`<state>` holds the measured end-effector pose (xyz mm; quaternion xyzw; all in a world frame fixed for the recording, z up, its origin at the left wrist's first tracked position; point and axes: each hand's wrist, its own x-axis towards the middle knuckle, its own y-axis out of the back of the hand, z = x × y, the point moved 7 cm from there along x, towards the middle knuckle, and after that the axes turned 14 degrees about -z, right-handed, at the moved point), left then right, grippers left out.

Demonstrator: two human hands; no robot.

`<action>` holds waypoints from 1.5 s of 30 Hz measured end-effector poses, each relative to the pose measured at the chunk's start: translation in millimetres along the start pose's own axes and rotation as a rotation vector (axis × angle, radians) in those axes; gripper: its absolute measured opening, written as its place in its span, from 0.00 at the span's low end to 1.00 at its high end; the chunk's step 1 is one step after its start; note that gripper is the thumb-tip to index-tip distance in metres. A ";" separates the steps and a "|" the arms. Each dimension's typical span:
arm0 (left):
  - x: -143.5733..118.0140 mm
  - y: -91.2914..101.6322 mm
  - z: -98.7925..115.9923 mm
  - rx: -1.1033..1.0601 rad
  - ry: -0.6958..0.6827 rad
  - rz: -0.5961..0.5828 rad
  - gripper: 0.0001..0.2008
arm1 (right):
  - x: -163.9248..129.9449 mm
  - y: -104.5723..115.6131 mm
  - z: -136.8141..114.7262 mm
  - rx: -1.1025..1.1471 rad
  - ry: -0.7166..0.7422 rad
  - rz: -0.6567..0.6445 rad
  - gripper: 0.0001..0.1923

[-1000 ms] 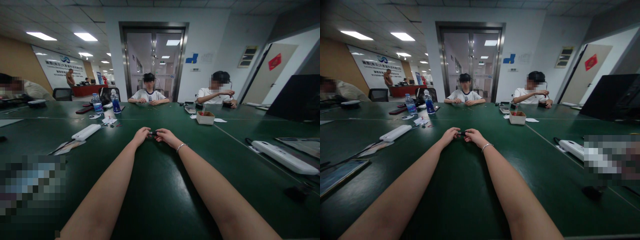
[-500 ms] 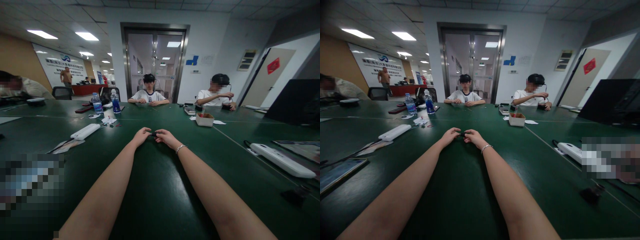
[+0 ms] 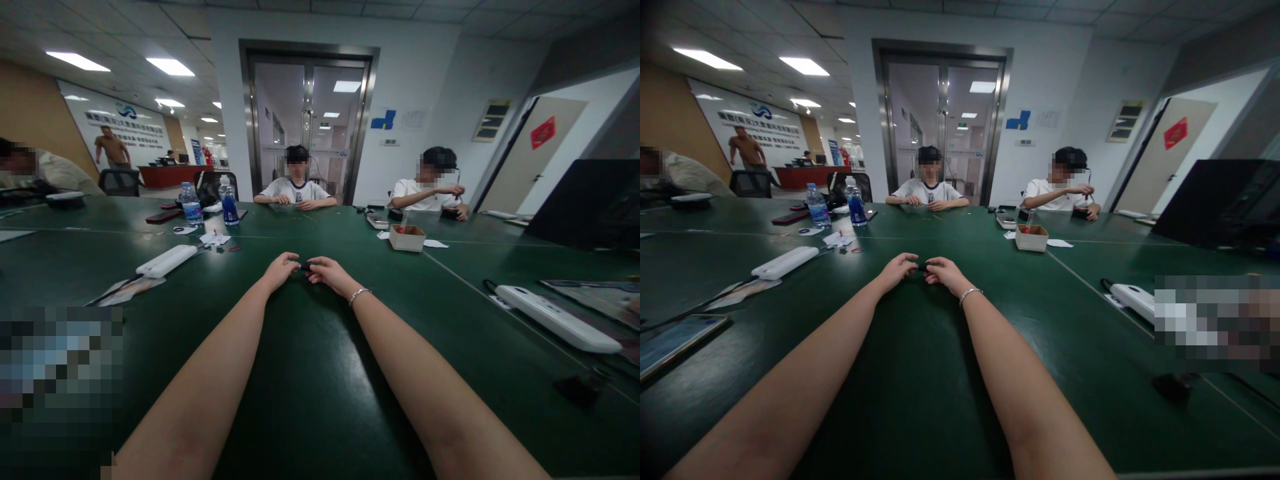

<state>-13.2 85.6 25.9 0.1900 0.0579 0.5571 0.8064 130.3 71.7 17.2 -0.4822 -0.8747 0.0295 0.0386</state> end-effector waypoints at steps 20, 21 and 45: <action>-2.5 -4.0 6.3 -0.011 0.021 -0.042 0.15 | 0.6 0.0 0.2 -0.020 -0.014 0.004 0.08; -3.4 -4.0 7.6 -0.006 0.015 -0.042 0.15 | 0.8 0.1 0.4 -0.020 -0.015 0.005 0.08; -6.2 -5.5 8.4 -0.101 -0.016 -0.074 0.09 | -0.9 -1.5 -2.7 -0.001 0.001 0.016 0.08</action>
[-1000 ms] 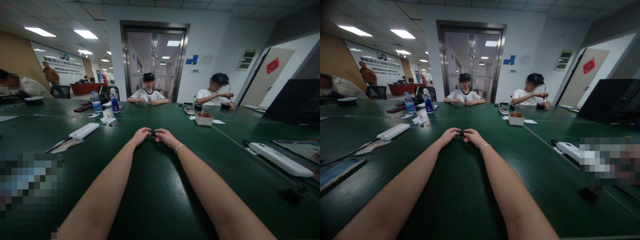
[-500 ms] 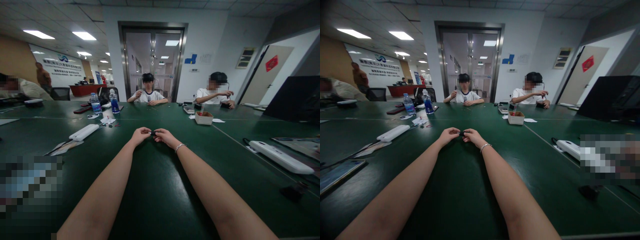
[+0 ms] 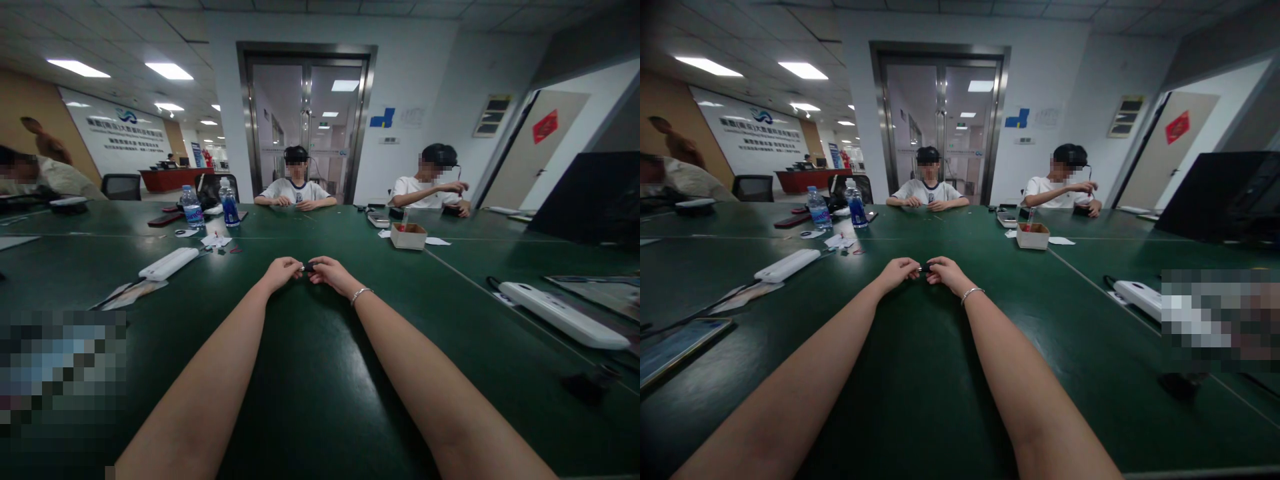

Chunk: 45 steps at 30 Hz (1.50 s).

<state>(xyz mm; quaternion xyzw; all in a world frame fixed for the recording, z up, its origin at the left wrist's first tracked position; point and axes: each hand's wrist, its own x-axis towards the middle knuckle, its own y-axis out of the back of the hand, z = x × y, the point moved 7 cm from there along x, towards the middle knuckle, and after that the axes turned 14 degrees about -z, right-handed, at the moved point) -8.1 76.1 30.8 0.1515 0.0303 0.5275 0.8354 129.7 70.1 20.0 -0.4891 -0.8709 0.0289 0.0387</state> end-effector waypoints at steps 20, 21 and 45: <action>5.3 -0.2 -2.1 0.017 -0.021 -0.016 0.07 | -5.6 -8.7 -8.5 -0.025 0.024 -0.096 0.10; 4.8 -0.2 -1.2 0.006 -0.018 -0.018 0.07 | -5.0 -7.9 -7.4 -0.036 0.006 -0.088 0.08; 2.6 0.0 0.5 -0.013 0.011 -0.024 0.07 | -2.7 -7.5 -8.6 -0.168 0.008 -0.085 0.17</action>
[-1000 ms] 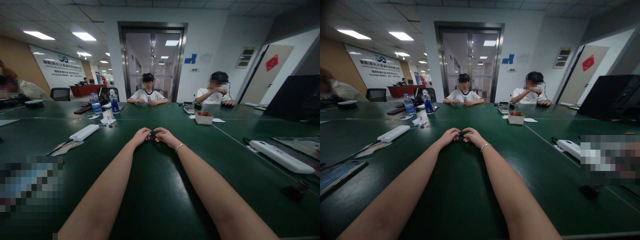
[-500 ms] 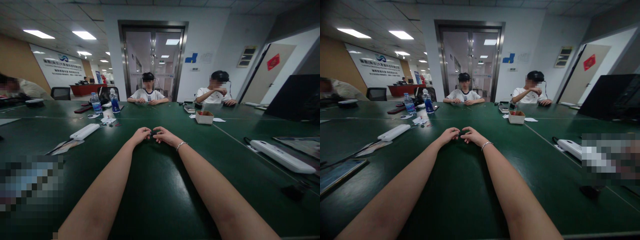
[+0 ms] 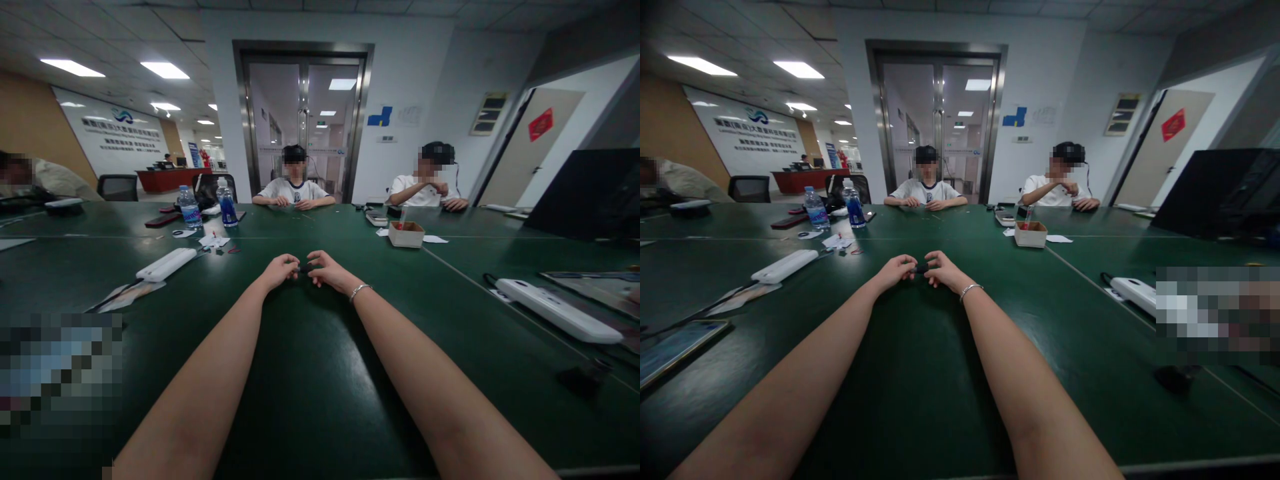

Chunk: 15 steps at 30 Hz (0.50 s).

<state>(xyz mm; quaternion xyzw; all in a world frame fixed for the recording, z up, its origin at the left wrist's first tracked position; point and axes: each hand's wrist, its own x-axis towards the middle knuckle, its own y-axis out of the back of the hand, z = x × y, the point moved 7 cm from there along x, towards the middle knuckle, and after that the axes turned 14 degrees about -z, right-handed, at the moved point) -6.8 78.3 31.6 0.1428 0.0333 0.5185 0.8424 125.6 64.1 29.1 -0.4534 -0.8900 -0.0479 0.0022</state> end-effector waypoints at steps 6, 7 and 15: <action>1.1 0.3 -3.1 -0.022 0.006 -0.001 0.07 | 1.9 0.1 7.0 0.020 -0.081 -0.010 0.11; 1.4 0.4 -3.7 -0.016 0.007 -0.004 0.07 | 2.3 0.2 6.9 0.007 -0.077 -0.012 0.09; -0.9 -1.4 0.5 -0.006 0.017 -0.006 0.04 | 2.5 0.9 8.0 0.019 -0.064 -0.029 0.14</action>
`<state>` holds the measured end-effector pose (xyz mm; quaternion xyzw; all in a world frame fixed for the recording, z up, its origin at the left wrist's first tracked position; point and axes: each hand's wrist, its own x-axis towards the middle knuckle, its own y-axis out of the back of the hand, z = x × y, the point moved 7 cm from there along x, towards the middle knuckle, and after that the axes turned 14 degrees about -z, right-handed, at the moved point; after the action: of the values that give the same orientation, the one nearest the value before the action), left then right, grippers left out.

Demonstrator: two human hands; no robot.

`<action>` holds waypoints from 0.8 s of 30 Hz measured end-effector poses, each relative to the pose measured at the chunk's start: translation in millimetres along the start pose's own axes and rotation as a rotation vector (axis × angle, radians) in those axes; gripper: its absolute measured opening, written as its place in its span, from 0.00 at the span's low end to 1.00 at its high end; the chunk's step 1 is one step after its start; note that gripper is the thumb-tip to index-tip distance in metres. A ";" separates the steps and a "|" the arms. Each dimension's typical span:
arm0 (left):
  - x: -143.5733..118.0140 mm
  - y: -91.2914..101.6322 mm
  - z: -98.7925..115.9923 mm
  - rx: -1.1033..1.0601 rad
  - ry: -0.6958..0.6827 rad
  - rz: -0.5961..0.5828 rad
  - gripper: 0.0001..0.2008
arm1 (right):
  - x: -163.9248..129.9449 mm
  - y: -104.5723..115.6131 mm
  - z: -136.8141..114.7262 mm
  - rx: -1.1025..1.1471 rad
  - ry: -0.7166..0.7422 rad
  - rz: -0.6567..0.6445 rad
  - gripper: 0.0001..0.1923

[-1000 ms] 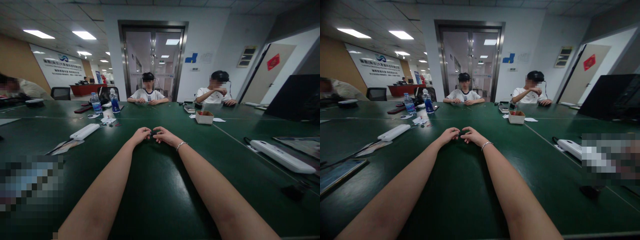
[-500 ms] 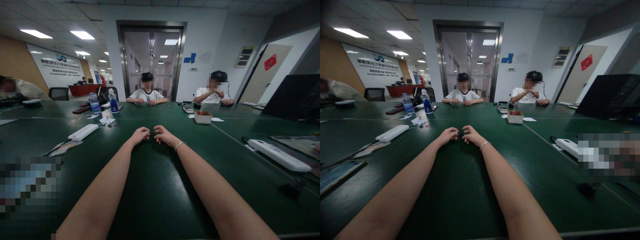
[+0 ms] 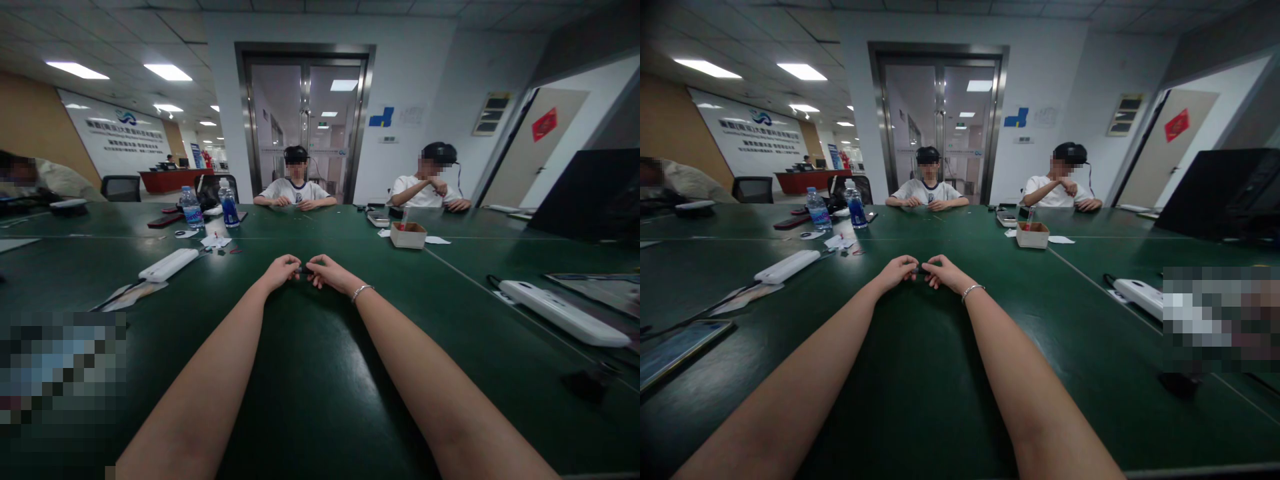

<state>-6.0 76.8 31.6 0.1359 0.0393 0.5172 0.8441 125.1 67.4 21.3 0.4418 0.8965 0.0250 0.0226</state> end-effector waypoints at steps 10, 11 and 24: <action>3.0 0.6 -2.2 -0.001 -0.013 -0.005 0.04 | -1.3 1.0 -2.4 0.003 0.035 0.011 0.14; 2.8 0.5 -2.1 0.000 -0.012 -0.007 0.04 | -1.7 1.1 -3.8 -0.002 0.053 0.014 0.17; 3.5 0.8 -2.1 0.010 -0.021 -0.004 0.04 | -1.1 2.2 -2.7 0.014 0.040 0.011 0.20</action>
<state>-5.5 80.7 30.1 0.1452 0.0334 0.5138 0.8449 127.4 67.7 24.2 0.4461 0.8945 0.0276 0.0014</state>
